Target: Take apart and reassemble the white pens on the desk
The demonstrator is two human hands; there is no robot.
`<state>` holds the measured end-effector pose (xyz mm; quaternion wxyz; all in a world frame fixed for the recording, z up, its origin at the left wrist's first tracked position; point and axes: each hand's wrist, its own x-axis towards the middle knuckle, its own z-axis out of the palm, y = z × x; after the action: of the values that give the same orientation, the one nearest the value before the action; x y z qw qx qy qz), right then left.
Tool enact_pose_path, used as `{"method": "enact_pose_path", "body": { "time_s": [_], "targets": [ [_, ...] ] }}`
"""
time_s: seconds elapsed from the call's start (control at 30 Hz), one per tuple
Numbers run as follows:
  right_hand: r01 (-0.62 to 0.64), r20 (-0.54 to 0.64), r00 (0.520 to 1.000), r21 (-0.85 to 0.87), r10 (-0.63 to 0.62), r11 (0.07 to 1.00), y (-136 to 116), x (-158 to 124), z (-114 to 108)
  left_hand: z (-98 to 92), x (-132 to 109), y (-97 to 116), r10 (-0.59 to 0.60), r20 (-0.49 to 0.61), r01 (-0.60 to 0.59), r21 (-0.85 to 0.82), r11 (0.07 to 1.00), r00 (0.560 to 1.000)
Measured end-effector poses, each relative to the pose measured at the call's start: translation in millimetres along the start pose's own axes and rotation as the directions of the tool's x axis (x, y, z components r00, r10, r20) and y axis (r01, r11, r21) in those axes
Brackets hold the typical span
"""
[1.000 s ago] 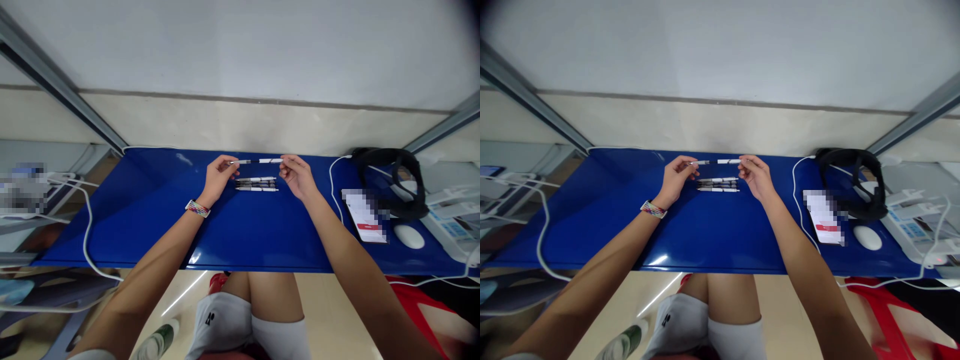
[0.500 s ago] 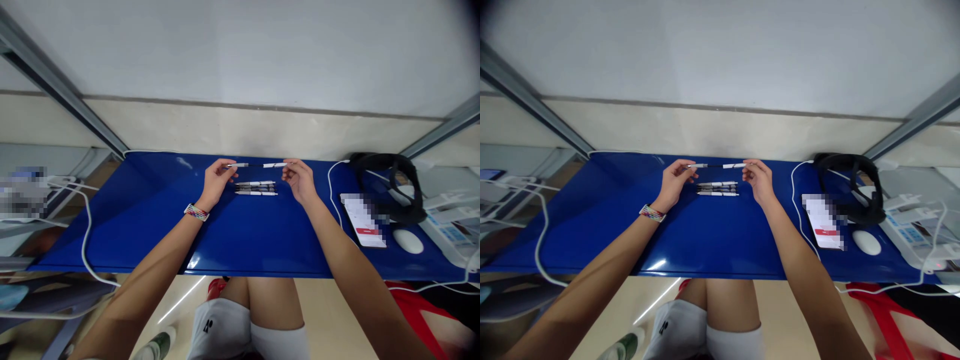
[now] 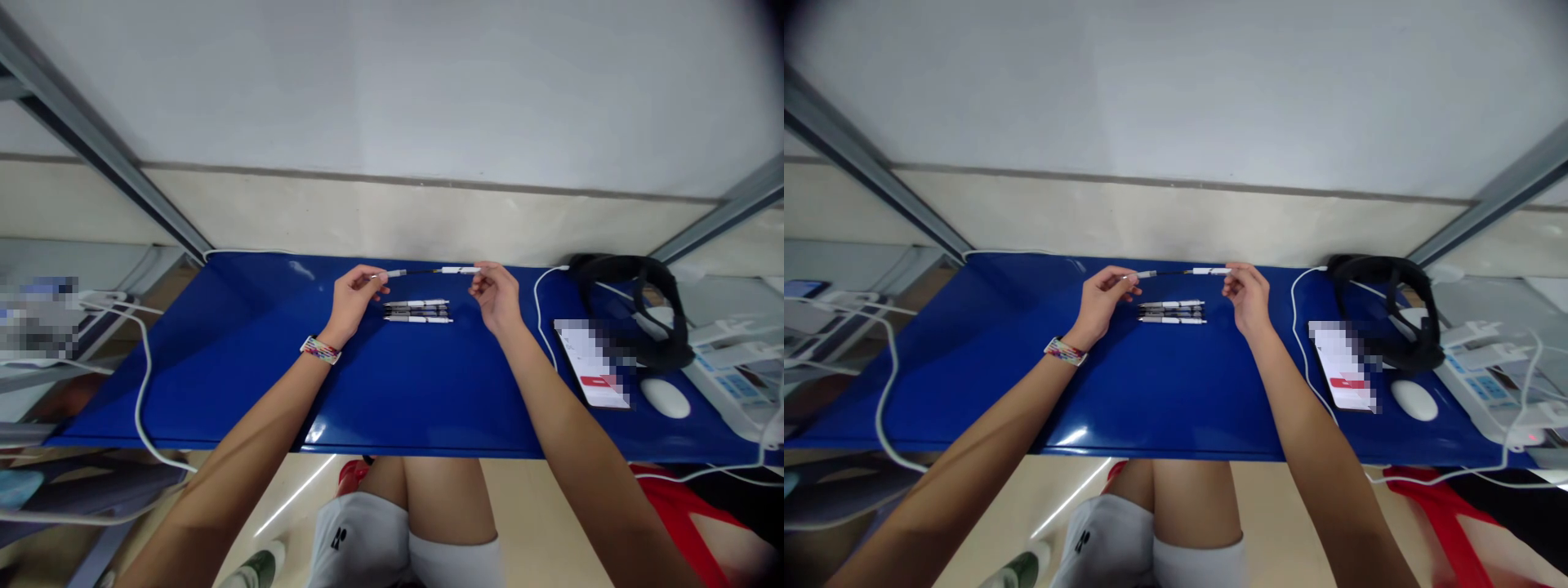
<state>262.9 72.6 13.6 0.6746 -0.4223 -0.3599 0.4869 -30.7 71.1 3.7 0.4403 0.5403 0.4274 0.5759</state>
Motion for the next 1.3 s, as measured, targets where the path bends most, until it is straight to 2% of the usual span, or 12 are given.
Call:
{"method": "enact_pose_path", "body": {
  "time_s": [0.4,1.3],
  "targets": [
    [-0.013,0.021,1.000,-0.001,0.013,1.000,-1.7,-1.6,0.9,0.1,-1.4,0.4,-0.020,0.001,0.020,-0.005,1.000,1.000],
    [-0.029,0.017,0.999,0.006,0.029,1.000,0.5,1.7,-2.2,-1.1,-1.5,-1.2,0.017,-0.007,-0.016,0.039,0.999,1.000]
  ]
}}
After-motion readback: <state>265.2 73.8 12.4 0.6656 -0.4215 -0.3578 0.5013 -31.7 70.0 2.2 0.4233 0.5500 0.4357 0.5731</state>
